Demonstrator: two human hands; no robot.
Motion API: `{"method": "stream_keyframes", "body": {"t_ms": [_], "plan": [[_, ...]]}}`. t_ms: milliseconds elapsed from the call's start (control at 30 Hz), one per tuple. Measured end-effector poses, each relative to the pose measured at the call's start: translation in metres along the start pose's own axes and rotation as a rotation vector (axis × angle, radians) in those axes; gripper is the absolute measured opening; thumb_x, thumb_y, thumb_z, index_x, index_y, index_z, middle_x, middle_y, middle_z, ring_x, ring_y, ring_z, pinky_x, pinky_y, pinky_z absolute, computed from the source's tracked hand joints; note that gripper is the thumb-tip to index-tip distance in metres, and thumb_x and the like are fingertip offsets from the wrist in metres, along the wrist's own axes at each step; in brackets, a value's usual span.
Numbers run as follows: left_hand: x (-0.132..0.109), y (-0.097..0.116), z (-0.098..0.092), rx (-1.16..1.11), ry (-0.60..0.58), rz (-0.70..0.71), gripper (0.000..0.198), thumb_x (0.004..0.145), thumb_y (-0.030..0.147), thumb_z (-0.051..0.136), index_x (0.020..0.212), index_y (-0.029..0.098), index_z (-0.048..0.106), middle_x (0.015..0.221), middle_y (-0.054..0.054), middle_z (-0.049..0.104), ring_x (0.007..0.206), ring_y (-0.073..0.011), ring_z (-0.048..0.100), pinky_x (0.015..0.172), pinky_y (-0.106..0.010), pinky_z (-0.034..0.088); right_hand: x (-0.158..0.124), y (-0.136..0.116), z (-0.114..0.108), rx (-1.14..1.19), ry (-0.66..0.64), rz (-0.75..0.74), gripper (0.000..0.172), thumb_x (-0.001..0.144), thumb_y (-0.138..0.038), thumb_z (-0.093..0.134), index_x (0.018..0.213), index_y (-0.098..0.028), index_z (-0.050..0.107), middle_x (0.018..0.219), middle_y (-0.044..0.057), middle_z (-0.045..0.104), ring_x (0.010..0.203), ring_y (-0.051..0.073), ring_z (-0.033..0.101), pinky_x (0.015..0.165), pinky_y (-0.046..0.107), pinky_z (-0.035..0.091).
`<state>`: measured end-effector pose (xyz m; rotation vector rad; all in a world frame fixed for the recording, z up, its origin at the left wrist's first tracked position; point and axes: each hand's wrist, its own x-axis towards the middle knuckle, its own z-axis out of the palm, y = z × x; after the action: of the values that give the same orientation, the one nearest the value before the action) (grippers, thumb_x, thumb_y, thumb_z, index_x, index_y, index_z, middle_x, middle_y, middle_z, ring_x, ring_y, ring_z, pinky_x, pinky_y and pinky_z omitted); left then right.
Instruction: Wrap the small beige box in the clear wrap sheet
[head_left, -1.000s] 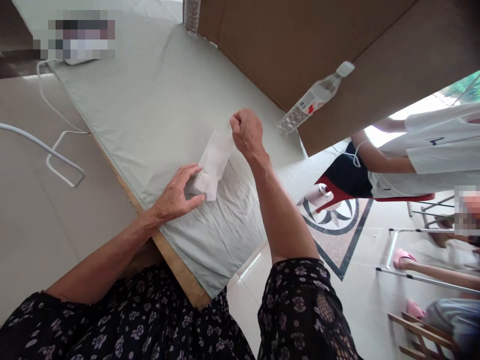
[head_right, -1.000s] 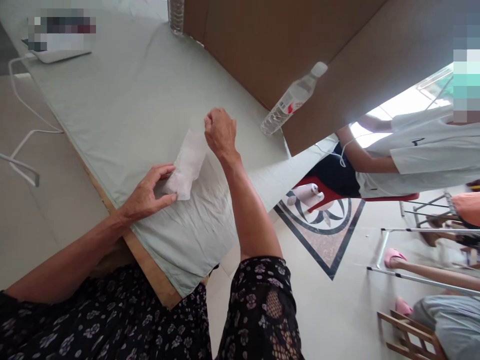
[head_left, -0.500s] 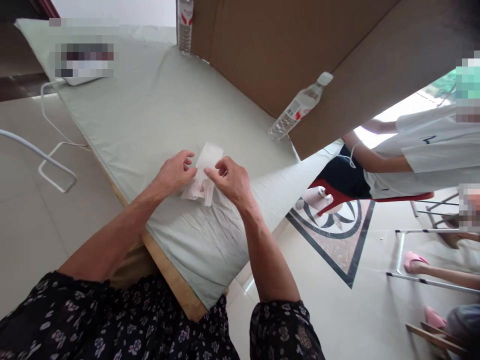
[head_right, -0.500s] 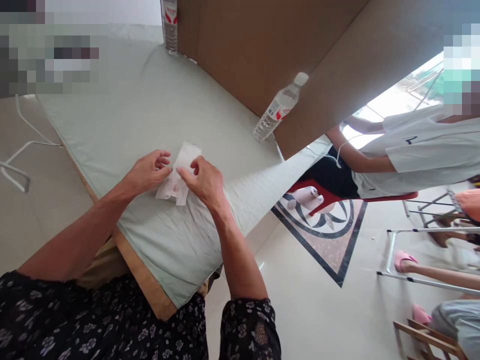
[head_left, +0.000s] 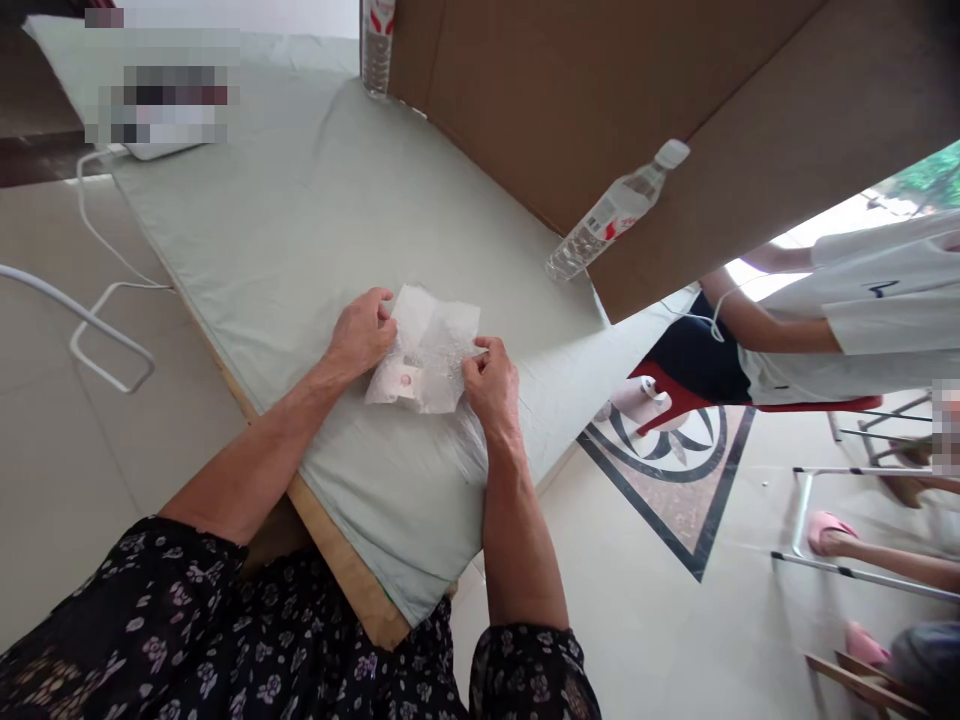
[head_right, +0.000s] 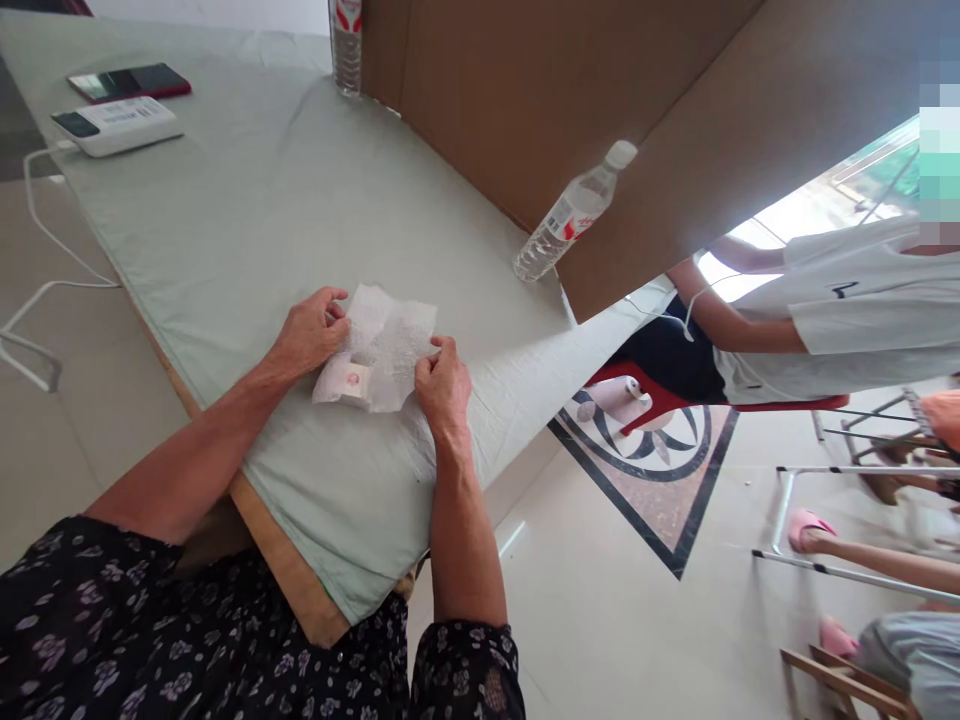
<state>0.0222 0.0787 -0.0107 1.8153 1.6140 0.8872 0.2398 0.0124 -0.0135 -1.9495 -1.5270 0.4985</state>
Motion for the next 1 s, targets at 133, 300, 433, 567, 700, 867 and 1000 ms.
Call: {"method": "stream_keyframes", "body": {"t_ms": [133,300,433,567,700,867,1000], "plan": [[-0.010,0.011,-0.008,0.072,0.026,0.030,0.037,0.082,0.050,0.068,0.105,0.022,0.063,0.097,-0.005,0.066,0.085,-0.0212,0.062,0.086,-0.039,0.054,-0.001,0.000,0.007,0.052,0.020,-0.039,0.044,0.085,-0.029,0.049,0.126,-0.020,0.061,0.077,0.000,0.069,0.074,0.021,0.064,0.078,0.037,0.048],[-0.019,0.018,-0.016,0.105,-0.242,0.022,0.061,0.072,0.041,0.075,0.128,0.024,0.060,0.090,-0.001,0.067,0.080,-0.0230,0.064,0.078,-0.037,0.053,-0.003,0.002,0.013,0.057,0.047,-0.041,0.045,0.085,-0.030,0.049,0.128,-0.021,0.062,0.079,0.001,0.071,0.077,0.021,0.065,0.080,0.038,0.049],[-0.014,-0.002,-0.025,0.109,-0.078,-0.004,0.047,0.072,0.021,0.062,0.118,0.025,0.065,0.081,-0.002,0.066,0.077,-0.0244,0.063,0.078,-0.039,0.053,-0.003,0.003,0.013,0.031,0.075,-0.021,0.044,0.087,-0.029,0.048,0.128,-0.020,0.062,0.082,0.002,0.072,0.080,0.022,0.066,0.083,0.039,0.049],[-0.015,-0.027,-0.036,0.209,0.027,-0.053,0.042,0.069,0.018,0.063,0.111,0.025,0.067,0.078,-0.003,0.066,0.077,-0.0272,0.062,0.081,-0.045,0.054,-0.003,0.002,0.008,-0.024,0.051,0.010,0.040,0.086,-0.026,0.052,0.122,-0.021,0.066,0.085,0.004,0.074,0.082,0.022,0.066,0.087,0.042,0.049],[-0.032,-0.019,-0.050,0.189,0.112,0.038,0.047,0.075,0.021,0.064,0.122,0.024,0.065,0.095,-0.007,0.070,0.089,-0.0270,0.065,0.088,-0.044,0.055,-0.010,-0.004,-0.004,0.120,0.148,-0.059,0.032,0.087,-0.030,0.055,0.115,-0.022,0.067,0.090,0.004,0.074,0.081,0.019,0.065,0.084,0.039,0.052],[-0.047,0.015,-0.059,0.103,-0.166,0.372,0.052,0.089,0.034,0.058,0.139,0.021,0.060,0.131,-0.010,0.069,0.117,-0.0280,0.062,0.098,-0.041,0.054,-0.021,-0.023,-0.010,0.270,-0.039,-0.243,0.045,0.093,-0.052,0.062,0.128,-0.023,0.065,0.121,0.011,0.075,0.107,0.023,0.070,0.090,0.039,0.055],[-0.047,0.022,-0.064,0.156,-0.324,0.338,0.067,0.091,0.049,0.058,0.150,0.018,0.052,0.117,-0.010,0.074,0.102,-0.0264,0.067,0.093,-0.039,0.052,-0.032,-0.033,-0.021,0.400,-0.220,-0.265,0.050,0.099,-0.057,0.057,0.135,-0.024,0.062,0.111,0.008,0.078,0.104,0.023,0.072,0.095,0.041,0.055]]}}
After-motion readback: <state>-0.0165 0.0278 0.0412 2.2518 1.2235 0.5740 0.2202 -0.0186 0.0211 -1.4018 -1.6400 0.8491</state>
